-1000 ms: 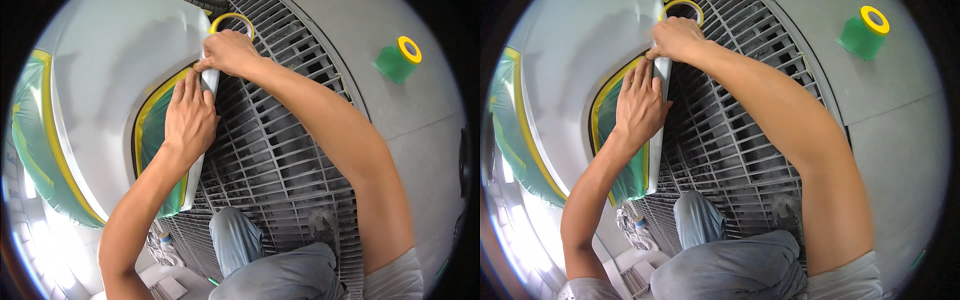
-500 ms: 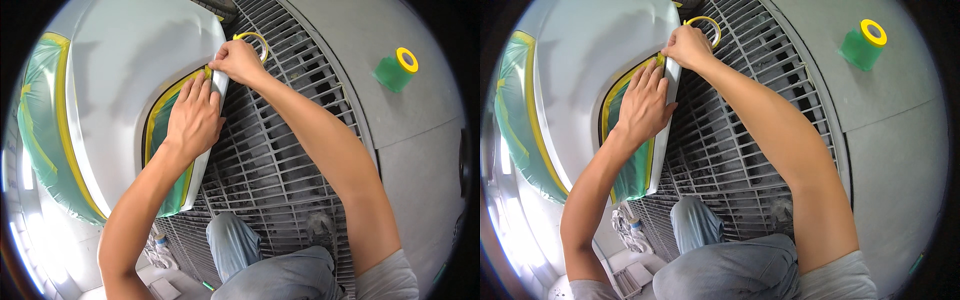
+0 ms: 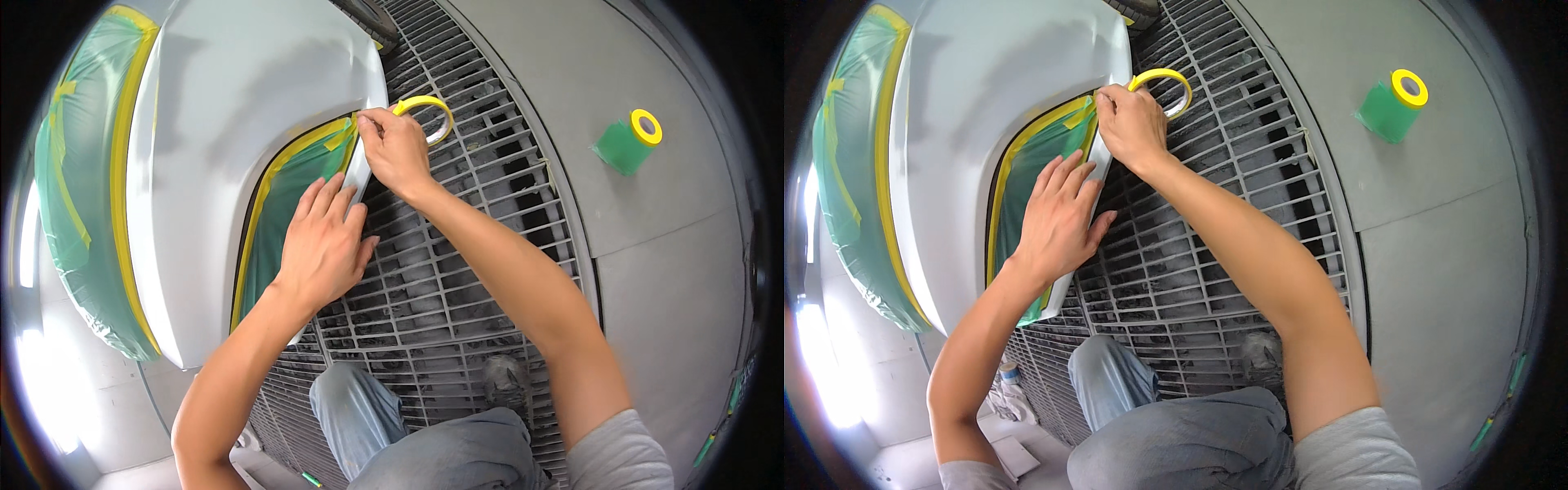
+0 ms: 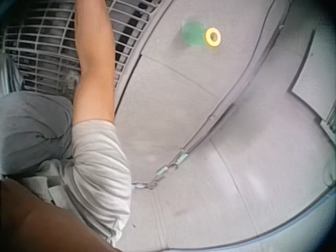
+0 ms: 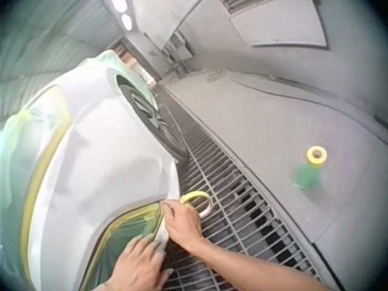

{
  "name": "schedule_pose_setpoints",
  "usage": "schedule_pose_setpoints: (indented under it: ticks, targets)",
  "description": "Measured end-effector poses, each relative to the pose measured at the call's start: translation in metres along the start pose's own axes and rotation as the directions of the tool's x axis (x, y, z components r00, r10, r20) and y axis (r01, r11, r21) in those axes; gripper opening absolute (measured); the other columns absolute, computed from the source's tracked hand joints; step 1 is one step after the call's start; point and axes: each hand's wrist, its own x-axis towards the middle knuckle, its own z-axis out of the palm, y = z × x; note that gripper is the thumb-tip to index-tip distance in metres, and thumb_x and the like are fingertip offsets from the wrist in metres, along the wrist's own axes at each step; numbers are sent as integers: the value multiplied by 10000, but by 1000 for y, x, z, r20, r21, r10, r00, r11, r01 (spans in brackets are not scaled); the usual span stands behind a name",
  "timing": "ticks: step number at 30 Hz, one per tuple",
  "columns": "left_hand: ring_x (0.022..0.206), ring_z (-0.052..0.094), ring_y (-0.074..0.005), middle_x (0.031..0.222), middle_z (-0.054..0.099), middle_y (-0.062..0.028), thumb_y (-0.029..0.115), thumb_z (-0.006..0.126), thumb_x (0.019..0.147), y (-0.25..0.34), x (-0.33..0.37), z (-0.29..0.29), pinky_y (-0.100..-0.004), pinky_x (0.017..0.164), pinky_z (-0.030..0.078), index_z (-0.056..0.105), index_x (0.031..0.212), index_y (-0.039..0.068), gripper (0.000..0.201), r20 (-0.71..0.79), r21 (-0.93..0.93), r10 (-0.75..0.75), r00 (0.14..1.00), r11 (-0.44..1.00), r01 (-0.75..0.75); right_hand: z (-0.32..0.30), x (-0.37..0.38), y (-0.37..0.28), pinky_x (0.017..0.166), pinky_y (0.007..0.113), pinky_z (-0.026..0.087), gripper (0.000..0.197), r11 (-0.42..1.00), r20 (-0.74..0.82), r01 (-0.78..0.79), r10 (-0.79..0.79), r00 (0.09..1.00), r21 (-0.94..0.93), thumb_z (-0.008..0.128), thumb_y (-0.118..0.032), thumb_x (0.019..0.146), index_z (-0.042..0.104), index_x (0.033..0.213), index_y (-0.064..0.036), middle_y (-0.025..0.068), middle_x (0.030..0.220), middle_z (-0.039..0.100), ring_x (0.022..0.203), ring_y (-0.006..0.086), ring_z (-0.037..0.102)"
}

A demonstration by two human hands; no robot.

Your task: The person applies yellow masking tape along the edges of a green protective film on a white car bumper. They smooth the tape and film by hand to secure the mask around the bumper's contours.

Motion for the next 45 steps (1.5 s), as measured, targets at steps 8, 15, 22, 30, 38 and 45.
schedule_pose_setpoints:
  ticks: [8,15,22,30,38,45]
  targets:
    - [816,673,-214,986,721,-136,201,721,982,5,-17,-9,-383,755,544,660,1172,-19,297,-34,-584,-490,871,717,380,-44,-19,-38,907,453,530,687,990,238,-80,52,970,112,639,-169,884,424,1498,50,208,1024,701,982,376,693]
    - [713,589,-102,797,675,-66,211,712,1009,23,4,-2,-281,646,493,670,1036,-29,244,190,-758,-419,888,511,404,-101,-95,-62,908,432,541,808,937,656,-287,92,749,197,586,-120,904,190,1572,105,219,993,729,977,371,720]
    - [591,635,-266,732,676,-134,189,707,996,1,12,-26,-376,583,504,651,905,5,213,-124,-484,-473,872,796,363,-124,-85,-53,642,488,521,208,986,656,-164,133,743,-14,475,-154,1067,561,1178,-1,237,759,659,687,402,686]
    - [596,605,-81,695,694,-53,162,738,988,1,39,-17,-266,560,470,672,905,-16,208,-284,-675,-543,790,699,238,-102,-46,-13,492,213,384,529,668,367,-552,415,833,498,527,-516,1080,546,1278,-26,33,821,593,598,74,556]
    - [898,722,-288,953,768,-90,161,782,854,-13,64,-28,-392,801,532,736,819,31,142,-284,-156,-399,872,916,369,-58,-21,-11,626,300,494,301,770,389,-390,201,899,504,816,-248,920,672,859,10,28,745,642,678,115,607]
    - [1360,530,-357,1331,683,-152,102,700,779,-37,90,-23,-479,1075,380,744,693,34,118,-405,398,3,914,901,174,-22,28,-1,687,350,538,221,969,302,-172,113,947,177,765,-191,922,737,923,28,115,775,728,708,202,685]
